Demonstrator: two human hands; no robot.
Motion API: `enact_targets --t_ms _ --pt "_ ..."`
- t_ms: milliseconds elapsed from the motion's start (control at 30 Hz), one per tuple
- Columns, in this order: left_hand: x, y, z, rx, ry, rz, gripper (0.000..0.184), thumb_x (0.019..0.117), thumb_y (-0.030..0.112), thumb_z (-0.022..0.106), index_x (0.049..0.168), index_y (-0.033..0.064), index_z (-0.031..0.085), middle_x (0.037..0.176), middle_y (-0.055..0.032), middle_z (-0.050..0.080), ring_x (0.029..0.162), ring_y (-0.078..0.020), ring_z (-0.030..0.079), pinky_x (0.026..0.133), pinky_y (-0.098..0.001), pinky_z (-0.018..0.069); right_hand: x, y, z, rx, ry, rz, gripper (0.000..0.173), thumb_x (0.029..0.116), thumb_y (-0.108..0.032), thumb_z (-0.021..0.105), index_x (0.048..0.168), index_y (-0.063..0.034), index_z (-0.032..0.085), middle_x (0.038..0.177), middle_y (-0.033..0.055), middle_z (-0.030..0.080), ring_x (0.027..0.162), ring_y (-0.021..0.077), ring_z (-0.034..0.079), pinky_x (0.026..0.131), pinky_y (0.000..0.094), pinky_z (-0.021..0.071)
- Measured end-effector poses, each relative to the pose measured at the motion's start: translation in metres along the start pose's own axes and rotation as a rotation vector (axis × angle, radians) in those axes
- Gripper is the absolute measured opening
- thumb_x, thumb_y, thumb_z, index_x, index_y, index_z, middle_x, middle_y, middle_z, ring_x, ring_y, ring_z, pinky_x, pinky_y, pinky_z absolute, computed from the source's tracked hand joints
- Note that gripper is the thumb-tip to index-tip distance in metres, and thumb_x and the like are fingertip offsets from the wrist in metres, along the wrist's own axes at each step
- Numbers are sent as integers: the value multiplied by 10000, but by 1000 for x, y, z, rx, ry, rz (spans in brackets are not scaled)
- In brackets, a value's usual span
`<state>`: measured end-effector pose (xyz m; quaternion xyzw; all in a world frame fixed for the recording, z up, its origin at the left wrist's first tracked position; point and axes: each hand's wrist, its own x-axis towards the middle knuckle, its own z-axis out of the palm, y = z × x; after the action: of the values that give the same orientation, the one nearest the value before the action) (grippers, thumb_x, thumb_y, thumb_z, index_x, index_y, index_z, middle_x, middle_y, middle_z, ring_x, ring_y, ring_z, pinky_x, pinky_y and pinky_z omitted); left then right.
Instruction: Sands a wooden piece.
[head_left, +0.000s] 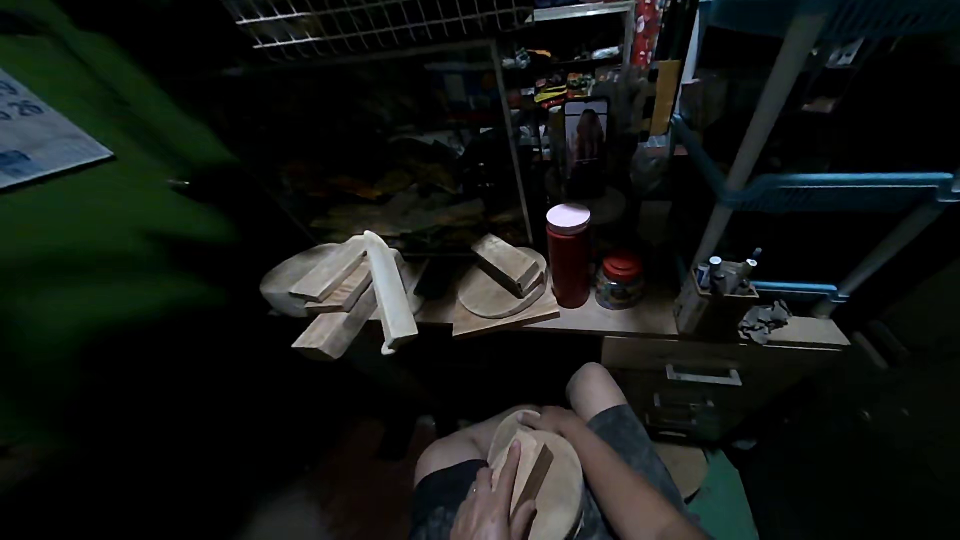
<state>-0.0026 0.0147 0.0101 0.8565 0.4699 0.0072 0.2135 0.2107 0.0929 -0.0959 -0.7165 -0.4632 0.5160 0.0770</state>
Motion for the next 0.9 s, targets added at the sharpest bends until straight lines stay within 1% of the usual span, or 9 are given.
enact_targets --t_ms 300,400,500,600,700,767,800,833,900 --pt "6 5 0 1 30 -14 726 963 397 677 1600 201 388 1298 -314 593 1126 -478 627 934 -598 515 14 4 0 -8 -10 14 870 1020 -711 381 1445 30 545 1516 266 508 1448 399 455 1187 618 331" --pt "15 11 -3 -1 10 -35 729 971 398 672 1609 220 368 1345 -316 575 1171 -486 611 973 -604 499 1 -3 -3 -8 -26 -26 736 1091 -567 365 1479 44 501 1550 280 462 1478 407 411 1213 600 289" --pt "32 19 -2 24 -6 -51 737 974 404 669 1618 253 344 1355 -288 575 1183 -450 612 984 -573 502 -12 3 1 155 36 -80 507 1141 -287 362 1500 55 466 1583 257 431 1505 361 383 1248 528 266" --pt "51 27 -3 50 -21 -64 752 980 422 662 1629 287 306 1388 -263 564 1207 -418 609 1009 -538 499 16 27 24 464 248 -110 438 1114 -188 455 1459 79 499 1533 248 494 1460 314 448 1236 443 316" --pt "61 32 -3 71 -25 -64 757 979 413 658 1632 304 291 1377 -247 564 1192 -404 613 1010 -519 503 33 48 35 429 314 -264 461 1092 -193 511 1446 102 501 1501 282 512 1435 344 473 1211 432 358" --pt "62 33 -3 71 -26 -58 763 978 417 664 1633 300 290 1381 -255 562 1194 -414 612 1008 -529 501 -20 32 25 211 360 -309 452 1111 -180 442 1445 122 488 1484 299 523 1403 364 508 1170 404 413" --pt "61 32 -3 67 -19 -52 767 974 416 673 1631 289 299 1376 -262 566 1191 -422 614 1004 -536 502 -69 -10 11 279 303 -54 427 1124 -123 409 1509 57 445 1588 201 451 1493 284 411 1241 384 294" --pt "59 31 -2 66 -18 -50 770 971 416 677 1630 288 301 1369 -263 569 1188 -421 616 1000 -535 505 -95 -28 -2 350 261 28 422 1119 -96 403 1511 51 446 1605 176 437 1509 256 387 1258 376 250" --pt "53 30 -1 58 -1 -31 771 966 401 687 1627 265 315 1336 -277 582 1168 -434 621 976 -541 515 -102 -17 -7 352 218 -108 419 1122 -103 391 1474 112 458 1565 250 460 1481 305 427 1236 382 290"
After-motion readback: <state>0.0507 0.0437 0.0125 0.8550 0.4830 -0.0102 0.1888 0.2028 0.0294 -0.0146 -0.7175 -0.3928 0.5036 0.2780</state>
